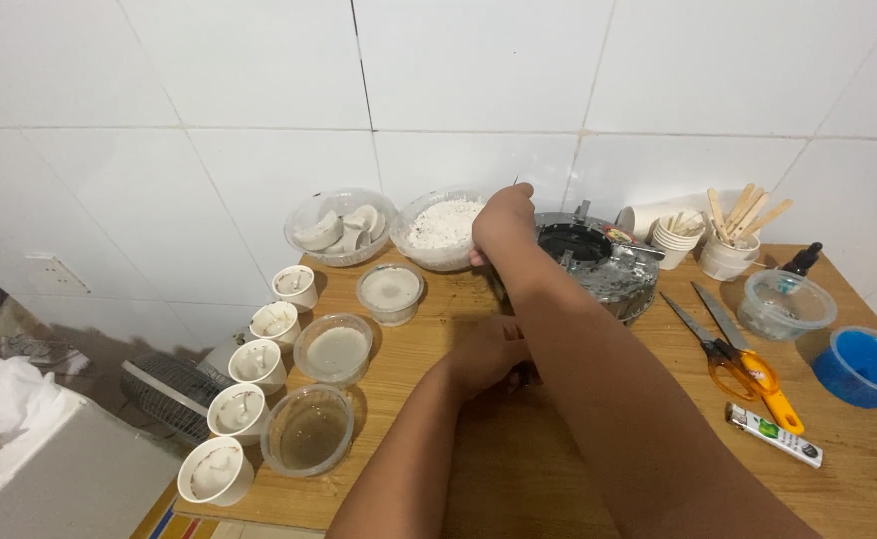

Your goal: Scooping wax powder from a bowl into a melting pot and cleaning the scoop with scissors.

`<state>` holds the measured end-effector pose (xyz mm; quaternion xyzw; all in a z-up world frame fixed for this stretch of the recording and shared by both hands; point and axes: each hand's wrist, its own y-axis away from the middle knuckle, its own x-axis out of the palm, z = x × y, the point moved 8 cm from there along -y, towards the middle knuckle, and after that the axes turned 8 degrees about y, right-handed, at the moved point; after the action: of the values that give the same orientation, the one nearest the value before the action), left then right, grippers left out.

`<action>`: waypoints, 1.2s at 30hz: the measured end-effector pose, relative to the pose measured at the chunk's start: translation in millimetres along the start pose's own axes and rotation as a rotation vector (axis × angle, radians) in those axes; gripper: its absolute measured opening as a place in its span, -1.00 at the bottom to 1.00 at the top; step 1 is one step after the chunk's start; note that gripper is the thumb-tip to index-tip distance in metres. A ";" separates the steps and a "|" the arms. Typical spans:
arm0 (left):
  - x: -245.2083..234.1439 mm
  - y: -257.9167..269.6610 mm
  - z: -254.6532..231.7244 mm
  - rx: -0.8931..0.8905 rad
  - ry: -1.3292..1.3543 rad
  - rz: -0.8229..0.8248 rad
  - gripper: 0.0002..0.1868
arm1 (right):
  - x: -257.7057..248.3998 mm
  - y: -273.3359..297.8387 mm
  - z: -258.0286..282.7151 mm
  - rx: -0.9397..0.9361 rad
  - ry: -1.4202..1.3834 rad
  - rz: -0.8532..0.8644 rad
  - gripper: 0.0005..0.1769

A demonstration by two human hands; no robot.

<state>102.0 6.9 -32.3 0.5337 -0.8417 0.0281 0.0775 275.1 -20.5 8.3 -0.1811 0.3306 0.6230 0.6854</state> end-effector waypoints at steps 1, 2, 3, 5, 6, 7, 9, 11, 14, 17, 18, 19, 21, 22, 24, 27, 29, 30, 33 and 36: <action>0.4 0.2 -1.5 0.000 0.001 0.002 -0.76 | -3.2 0.4 -0.7 0.002 0.001 -0.001 -0.55; 0.1 0.5 -1.8 -0.017 0.001 -0.004 -0.79 | -6.2 0.9 -1.2 0.003 -0.002 -0.002 -0.55; -0.9 0.9 -2.6 -0.031 -0.001 -0.012 -0.81 | -9.1 1.4 -0.5 0.001 -0.006 -0.002 -0.54; 4.4 2.5 -2.8 -0.018 0.017 0.018 -0.83 | -14.8 2.8 -2.7 -0.001 -0.009 -0.002 -0.54; 8.0 3.6 -3.1 -0.006 0.036 0.048 -0.84 | -17.1 3.5 -3.9 -0.002 -0.013 0.000 -0.53; 7.3 2.3 -2.5 -0.006 0.037 0.048 -0.84 | -16.9 5.4 -3.2 -0.002 -0.012 -0.001 -0.53; 7.7 -0.8 -1.0 -0.010 0.079 0.061 -0.86 | -17.7 9.0 -2.3 -0.003 -0.018 -0.002 -0.52; 3.3 -11.2 12.0 -0.017 0.097 0.075 -0.87 | -20.1 12.0 -2.5 -0.002 -0.023 -0.004 -0.51; -1.0 -13.8 15.6 -0.018 0.085 0.063 -0.85 | -17.6 19.0 2.2 -0.003 -0.036 -0.003 -0.50; -9.7 -17.4 21.1 -0.004 0.032 0.033 -0.81 | -12.8 26.6 6.7 -0.005 -0.046 -0.001 -0.49; -13.7 -19.5 24.2 0.006 0.007 0.025 -0.77 | -11.0 29.2 8.3 -0.007 -0.050 0.001 -0.48; -11.1 -18.7 23.4 0.006 0.007 0.026 -0.77 | -11.9 30.3 8.9 -0.006 -0.051 0.000 -0.48; -5.7 -17.6 21.4 0.013 -0.032 0.020 -0.78 | -14.3 32.4 9.5 -0.007 -0.058 0.001 -0.46; -4.2 -15.8 18.2 0.013 -0.032 0.021 -0.78 | -17.5 40.3 10.7 -0.005 -0.058 0.000 -0.46; -1.6 -12.2 10.1 0.025 -0.029 0.023 -0.80 | -17.7 56.3 11.6 0.026 -0.110 0.073 -0.46; 4.6 -8.5 6.1 0.008 0.028 0.071 -0.79 | -14.4 40.2 -4.3 -0.024 -0.045 0.126 -0.48; 1.5 -10.1 7.6 0.012 0.028 0.081 -0.76 | -28.6 58.3 0.1 -0.057 -0.028 0.143 -0.46; 1.0 -11.1 8.8 0.018 0.027 0.088 -0.72 | -35.3 67.6 2.7 -0.092 -0.012 0.162 -0.44; 7.2 4.0 -16.6 0.014 -0.090 0.069 -0.68 | -66.9 96.7 6.8 -0.119 -0.013 0.202 -0.36; 4.5 -11.5 4.4 0.045 -0.146 0.103 -0.52 | -114.7 116.3 3.7 -0.182 0.035 0.150 -0.24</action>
<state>110.1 -2.6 -36.4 0.4918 -0.8706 0.0121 0.0025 162.1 -83.8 107.9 -0.2283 0.2975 0.6967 0.6116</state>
